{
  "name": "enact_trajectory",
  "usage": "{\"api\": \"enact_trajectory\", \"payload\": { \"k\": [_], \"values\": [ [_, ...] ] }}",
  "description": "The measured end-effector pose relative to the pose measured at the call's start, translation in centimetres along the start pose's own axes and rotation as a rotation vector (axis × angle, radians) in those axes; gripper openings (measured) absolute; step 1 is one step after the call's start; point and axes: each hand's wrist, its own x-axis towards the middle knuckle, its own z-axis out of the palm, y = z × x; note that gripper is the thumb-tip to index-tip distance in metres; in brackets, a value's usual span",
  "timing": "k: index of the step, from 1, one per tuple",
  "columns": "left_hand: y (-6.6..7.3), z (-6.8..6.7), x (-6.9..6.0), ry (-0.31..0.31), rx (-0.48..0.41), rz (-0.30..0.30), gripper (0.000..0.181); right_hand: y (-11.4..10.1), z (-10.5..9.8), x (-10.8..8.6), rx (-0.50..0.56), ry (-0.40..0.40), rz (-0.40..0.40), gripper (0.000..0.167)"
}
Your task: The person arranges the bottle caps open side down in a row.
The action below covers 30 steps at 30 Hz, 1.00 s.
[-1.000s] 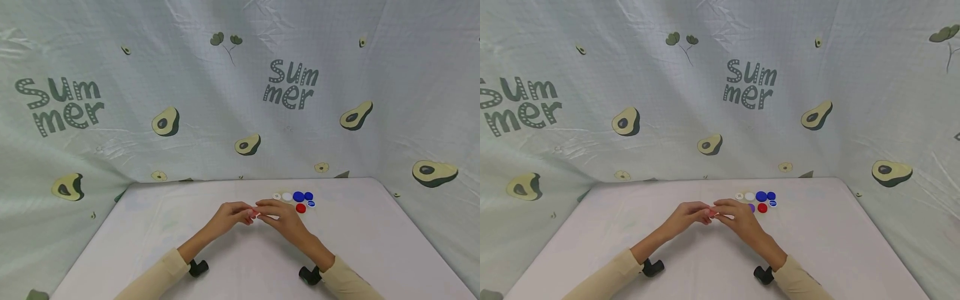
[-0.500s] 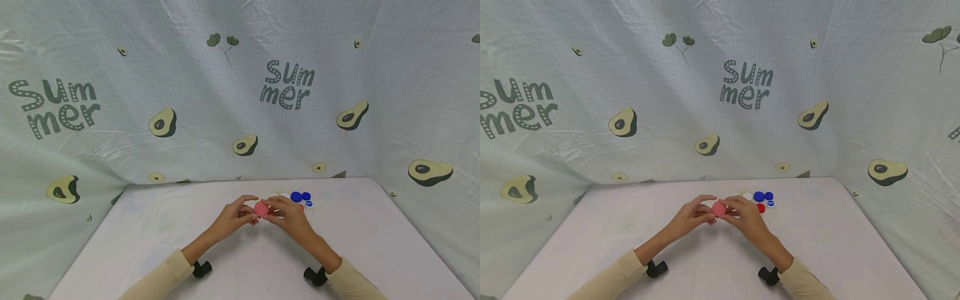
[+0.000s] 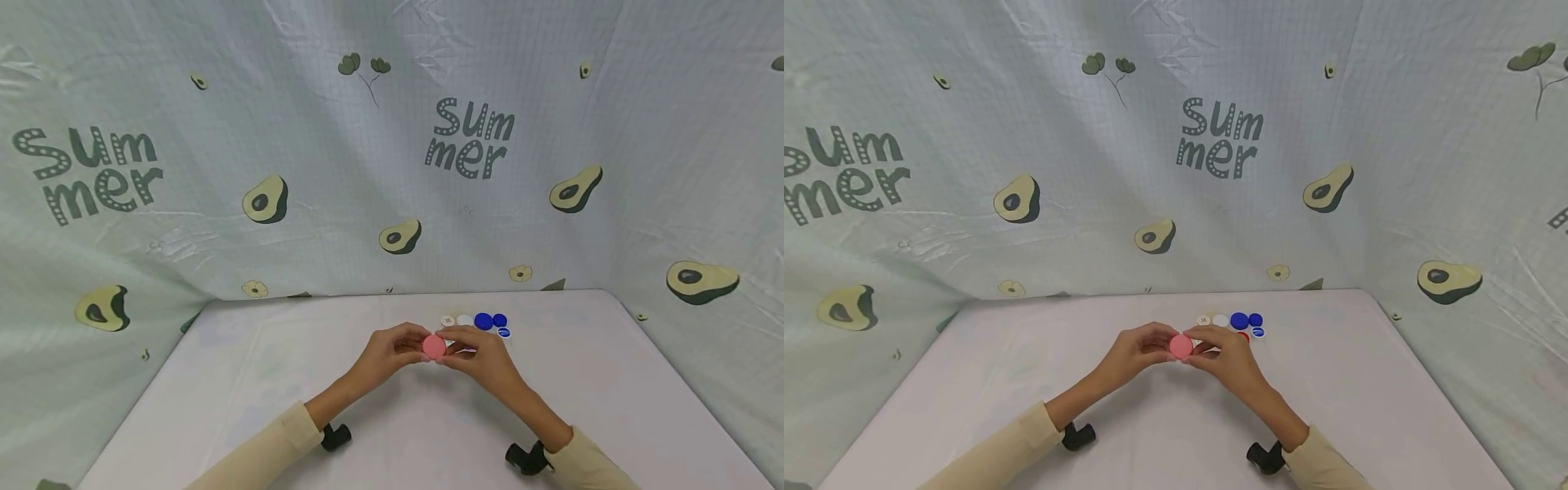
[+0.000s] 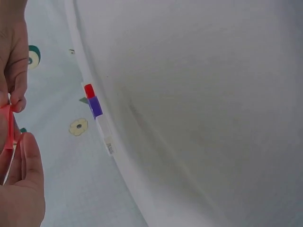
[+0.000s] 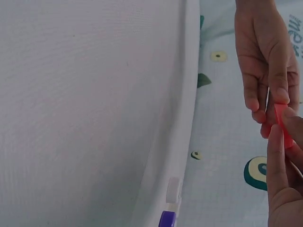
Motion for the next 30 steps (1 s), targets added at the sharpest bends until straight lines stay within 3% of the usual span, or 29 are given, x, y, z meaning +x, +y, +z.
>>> {"api": "enact_trajectory", "payload": {
  "k": [4,10,20,30],
  "values": [
    [0.1,0.0,0.1,-0.019,0.018,0.003,0.038,-0.1,-0.5,-0.1,0.008,-0.038,0.017,0.044],
    [0.4,0.2,0.9,-0.055,0.049,0.036,0.036,0.1,-1.0,-0.4,-0.053,-0.028,0.039,0.042],
    [0.1,0.7,2.4,-0.182,0.183,0.031,0.036,1.1,-1.9,-0.5,-0.103,-0.057,0.079,0.039],
    [-0.4,1.0,4.4,-0.192,0.222,-0.016,0.036,2.3,-2.1,-0.1,-0.123,-0.025,0.117,0.038]
  ]
}}
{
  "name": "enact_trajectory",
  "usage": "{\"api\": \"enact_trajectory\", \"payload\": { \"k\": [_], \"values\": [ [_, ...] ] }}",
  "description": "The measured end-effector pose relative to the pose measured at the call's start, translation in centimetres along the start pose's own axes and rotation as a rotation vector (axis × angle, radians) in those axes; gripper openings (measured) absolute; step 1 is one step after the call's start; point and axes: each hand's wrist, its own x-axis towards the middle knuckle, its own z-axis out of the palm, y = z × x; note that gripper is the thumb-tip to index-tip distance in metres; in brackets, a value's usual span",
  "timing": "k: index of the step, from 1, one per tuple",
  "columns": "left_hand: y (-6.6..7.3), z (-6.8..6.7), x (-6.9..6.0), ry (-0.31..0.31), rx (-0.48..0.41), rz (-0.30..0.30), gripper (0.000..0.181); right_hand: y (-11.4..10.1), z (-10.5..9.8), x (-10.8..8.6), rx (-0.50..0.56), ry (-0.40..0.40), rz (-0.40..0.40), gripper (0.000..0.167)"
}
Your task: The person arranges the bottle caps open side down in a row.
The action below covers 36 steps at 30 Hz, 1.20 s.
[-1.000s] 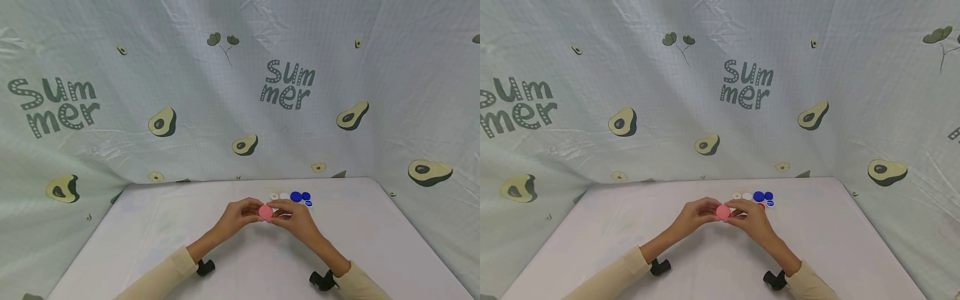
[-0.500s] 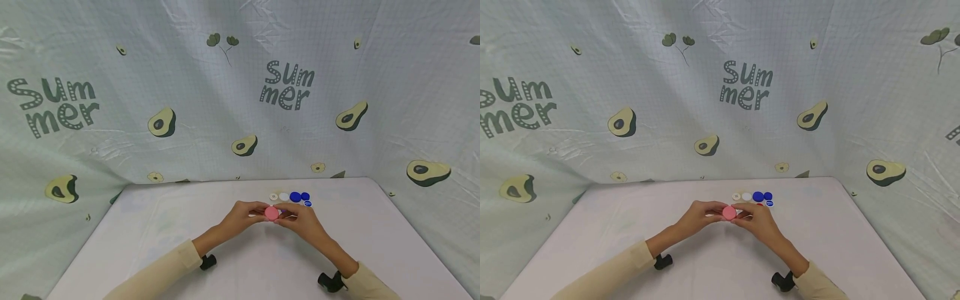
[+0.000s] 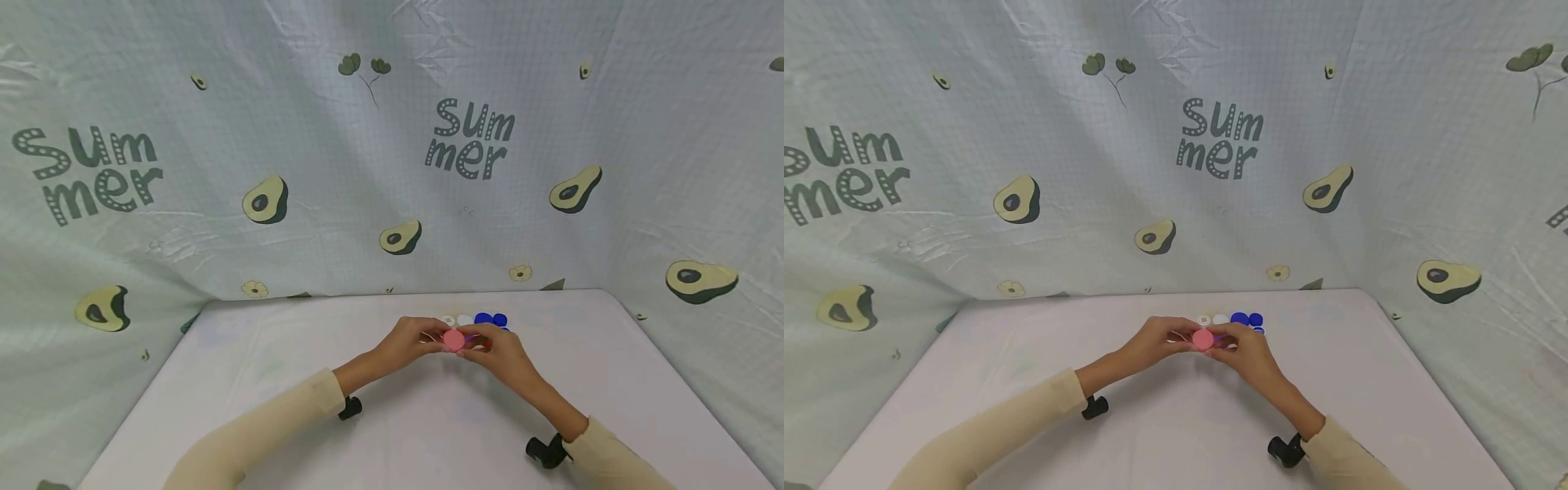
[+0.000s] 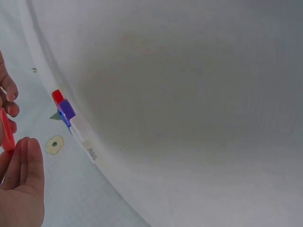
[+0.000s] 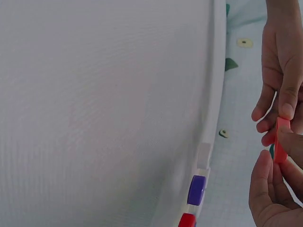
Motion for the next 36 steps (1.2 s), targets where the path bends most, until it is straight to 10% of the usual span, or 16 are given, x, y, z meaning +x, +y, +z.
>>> {"api": "enact_trajectory", "payload": {
  "k": [18,36],
  "values": [
    [-1.6,1.0,0.4,0.094,-0.135,-0.127,0.028,1.4,0.4,1.3,0.016,-0.068,0.083,0.032],
    [-2.4,1.6,0.5,0.032,-0.073,-0.228,0.023,2.3,1.1,1.7,0.084,-0.2,0.149,0.029]
  ]
}}
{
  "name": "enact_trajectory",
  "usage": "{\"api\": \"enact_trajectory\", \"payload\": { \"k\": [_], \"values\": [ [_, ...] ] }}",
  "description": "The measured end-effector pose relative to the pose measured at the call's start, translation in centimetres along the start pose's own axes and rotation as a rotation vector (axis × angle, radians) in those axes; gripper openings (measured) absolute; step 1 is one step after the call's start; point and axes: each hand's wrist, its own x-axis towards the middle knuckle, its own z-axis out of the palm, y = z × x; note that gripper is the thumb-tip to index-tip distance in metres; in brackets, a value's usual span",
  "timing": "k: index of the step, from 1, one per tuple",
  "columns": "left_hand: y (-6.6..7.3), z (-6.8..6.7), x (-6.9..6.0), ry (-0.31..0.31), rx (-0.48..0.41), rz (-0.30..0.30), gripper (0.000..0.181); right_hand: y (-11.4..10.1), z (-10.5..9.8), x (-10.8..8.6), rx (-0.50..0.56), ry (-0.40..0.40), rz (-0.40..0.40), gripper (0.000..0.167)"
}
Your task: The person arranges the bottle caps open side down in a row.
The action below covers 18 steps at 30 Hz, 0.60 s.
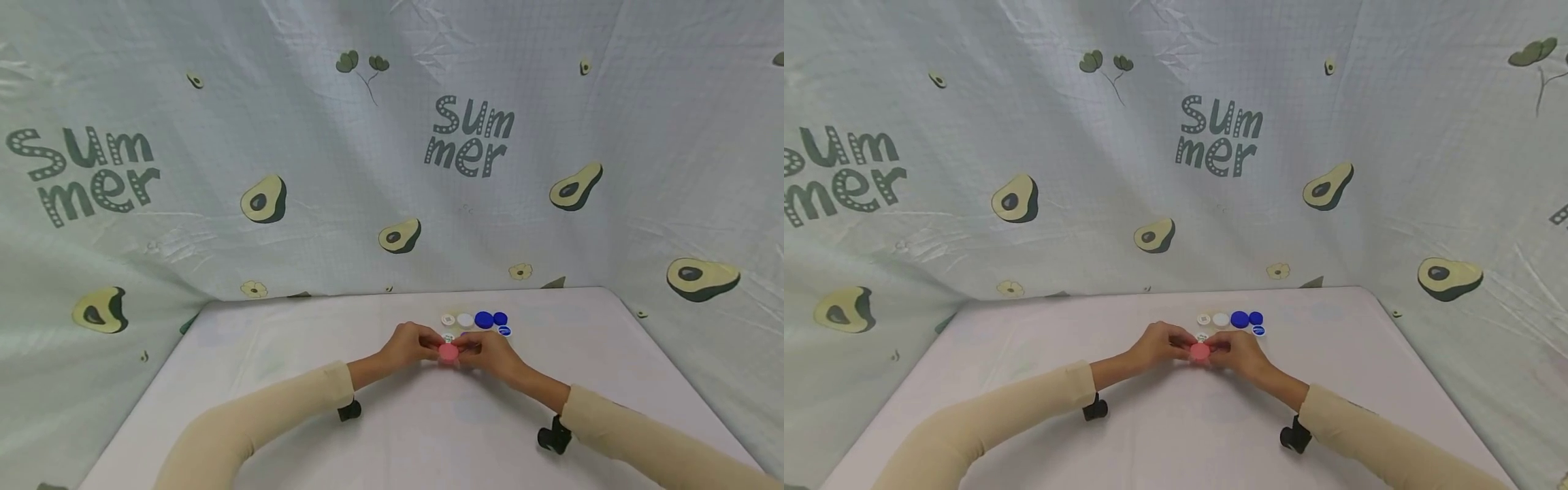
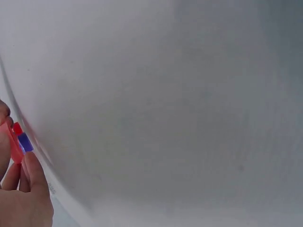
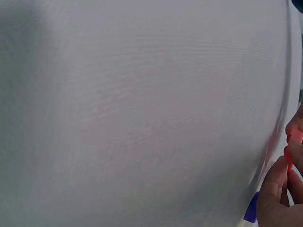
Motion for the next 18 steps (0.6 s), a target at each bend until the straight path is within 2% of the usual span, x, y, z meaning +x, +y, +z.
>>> {"api": "enact_trajectory", "payload": {
  "k": [5,8,12,18],
  "values": [
    [-0.2,0.2,0.2,-0.027,0.022,0.013,0.023,0.3,0.3,0.1,-0.011,0.0,0.005,0.029],
    [-0.3,0.4,0.4,-0.032,0.042,0.01,0.023,0.3,0.6,0.3,-0.068,0.012,0.017,0.027],
    [-0.2,0.5,0.8,-0.032,0.055,-0.006,0.023,0.3,0.9,0.6,-0.119,0.042,0.065,0.025],
    [0.0,0.6,1.2,-0.031,0.045,-0.007,0.024,0.2,1.1,0.8,-0.121,0.076,0.112,0.024]
  ]
}}
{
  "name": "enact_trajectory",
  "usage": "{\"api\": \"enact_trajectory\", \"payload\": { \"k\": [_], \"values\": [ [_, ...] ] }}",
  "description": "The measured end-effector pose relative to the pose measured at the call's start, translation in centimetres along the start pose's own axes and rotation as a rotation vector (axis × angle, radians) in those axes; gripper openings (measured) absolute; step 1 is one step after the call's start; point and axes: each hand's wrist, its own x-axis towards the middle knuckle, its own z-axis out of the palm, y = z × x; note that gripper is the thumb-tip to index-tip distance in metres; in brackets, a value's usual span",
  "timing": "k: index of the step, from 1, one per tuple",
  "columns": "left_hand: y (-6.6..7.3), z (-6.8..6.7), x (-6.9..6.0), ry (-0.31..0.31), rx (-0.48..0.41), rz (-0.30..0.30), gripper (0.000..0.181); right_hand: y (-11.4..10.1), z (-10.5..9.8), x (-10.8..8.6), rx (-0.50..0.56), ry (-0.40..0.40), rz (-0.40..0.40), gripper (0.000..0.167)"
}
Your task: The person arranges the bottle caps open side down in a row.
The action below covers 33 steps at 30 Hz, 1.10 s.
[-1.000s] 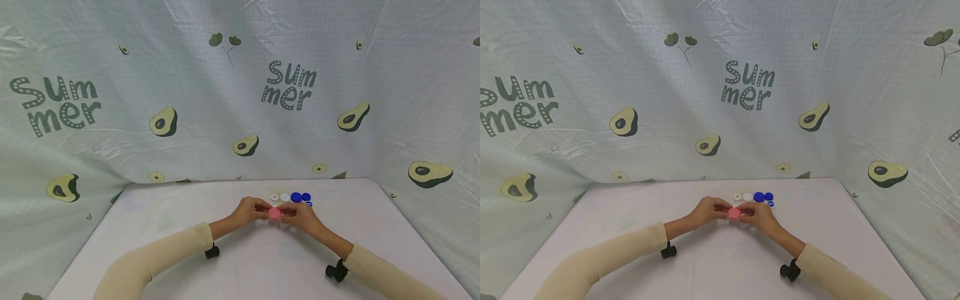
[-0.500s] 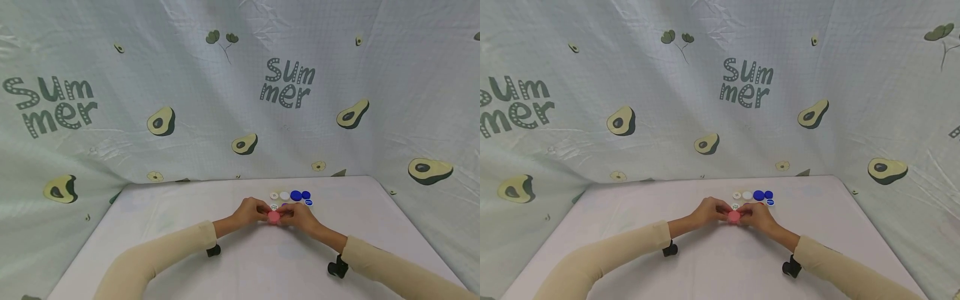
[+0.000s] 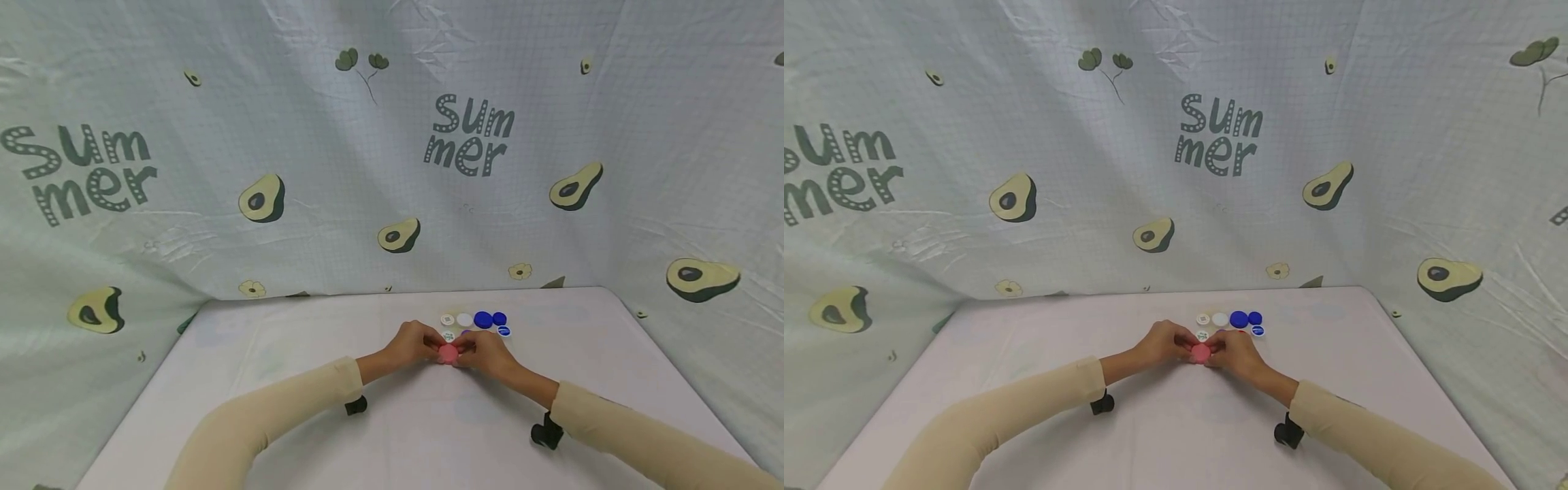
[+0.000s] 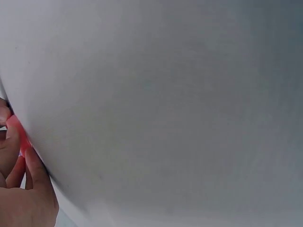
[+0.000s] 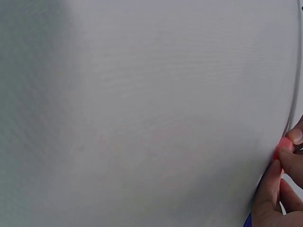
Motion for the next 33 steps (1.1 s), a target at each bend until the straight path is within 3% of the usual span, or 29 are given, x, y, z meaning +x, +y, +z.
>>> {"api": "enact_trajectory", "payload": {
  "k": [6,15,25,29,33],
  "values": [
    [0.1,0.0,0.0,0.002,0.001,0.014,0.024,0.0,-0.3,0.2,-0.026,-0.023,0.003,0.024],
    [-0.2,0.3,0.0,-0.005,0.006,0.024,0.024,0.6,-0.9,0.3,-0.033,-0.077,-0.061,0.025],
    [0.0,0.0,-0.1,-0.011,0.028,0.004,0.029,0.3,-0.7,-0.1,-0.055,-0.024,-0.049,0.024],
    [0.1,-1.4,-1.4,-0.07,0.098,-0.005,0.031,0.1,-1.2,-1.2,-0.081,-0.033,-0.03,0.024],
    [0.3,-4.8,-4.1,-0.123,0.265,0.041,0.03,-0.2,-3.5,-3.2,-0.153,-0.034,-0.132,0.026]
  ]
}}
